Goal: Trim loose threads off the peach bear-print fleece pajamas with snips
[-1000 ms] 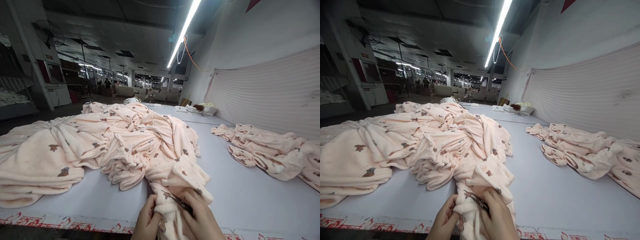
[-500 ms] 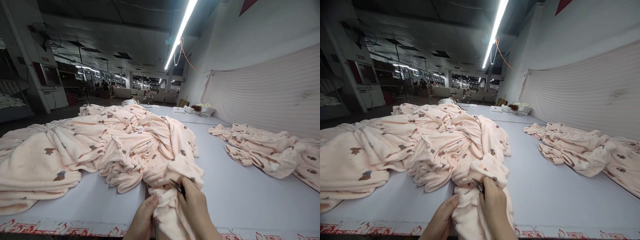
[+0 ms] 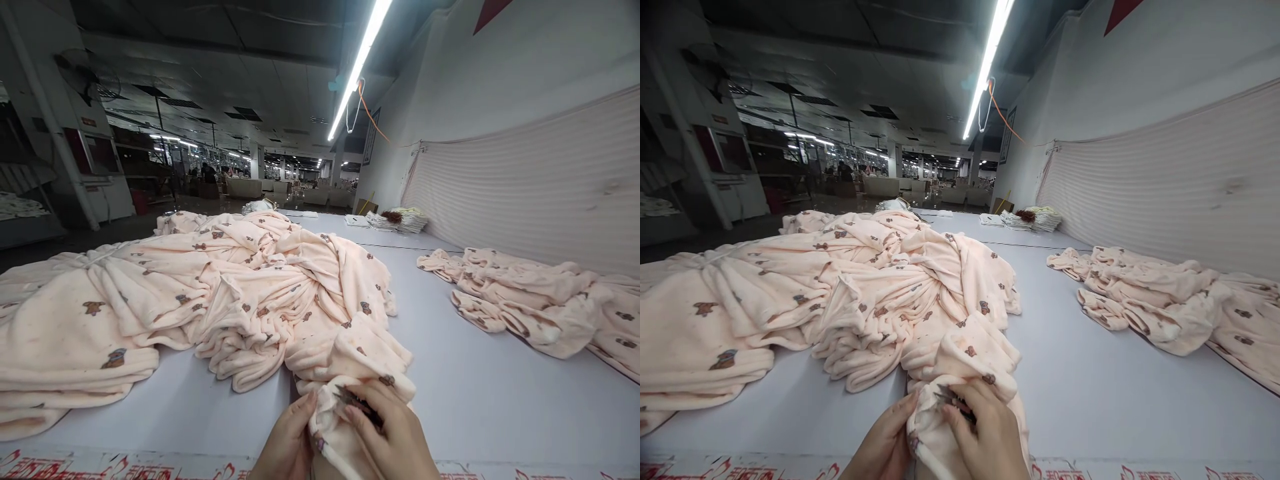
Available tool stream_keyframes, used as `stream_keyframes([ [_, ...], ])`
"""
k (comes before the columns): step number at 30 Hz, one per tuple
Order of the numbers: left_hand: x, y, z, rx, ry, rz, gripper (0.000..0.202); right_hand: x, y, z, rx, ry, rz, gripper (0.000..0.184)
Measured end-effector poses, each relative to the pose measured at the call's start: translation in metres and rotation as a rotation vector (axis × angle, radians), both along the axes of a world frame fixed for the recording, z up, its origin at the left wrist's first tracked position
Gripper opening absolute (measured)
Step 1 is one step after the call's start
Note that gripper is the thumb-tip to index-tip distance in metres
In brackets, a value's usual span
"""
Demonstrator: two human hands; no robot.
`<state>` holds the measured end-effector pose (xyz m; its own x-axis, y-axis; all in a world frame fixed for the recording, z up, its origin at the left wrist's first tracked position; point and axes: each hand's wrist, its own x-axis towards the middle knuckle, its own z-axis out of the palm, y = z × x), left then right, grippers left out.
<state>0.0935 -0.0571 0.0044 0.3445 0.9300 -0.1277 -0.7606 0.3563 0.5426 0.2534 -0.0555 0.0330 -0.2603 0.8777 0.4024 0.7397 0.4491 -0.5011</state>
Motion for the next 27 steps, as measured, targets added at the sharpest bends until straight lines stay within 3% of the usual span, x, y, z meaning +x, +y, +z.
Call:
stream_keyframes([
  [4,0.001,0.002,-0.002,0.031,-0.016,-0.011,0.023,0.006,-0.002,-0.001,0.1,-0.124,0.035,0.022],
  [11,0.008,0.006,0.0,0.062,-0.009,-0.04,0.024,0.011,-0.004,0.002,0.097,-0.176,0.03,0.026],
  [17,0.026,0.029,-0.002,0.191,0.172,0.013,0.024,0.027,-0.002,0.004,-0.007,0.052,-0.109,0.025],
  [20,0.042,0.061,-0.002,0.247,0.201,0.037,0.022,0.022,-0.013,-0.013,-0.055,0.031,-0.015,0.026],
  [23,0.048,0.087,0.001,0.247,0.192,-0.08,0.031,0.005,-0.025,-0.044,-0.176,-0.263,0.195,0.034],
  [25,0.039,0.093,0.002,0.233,0.205,-0.15,0.039,-0.003,-0.027,-0.06,-0.194,-0.425,0.231,0.02],
  [27,0.021,0.087,0.0,0.211,0.234,-0.156,0.041,-0.004,-0.024,-0.061,-0.199,-0.434,0.196,0.014],
])
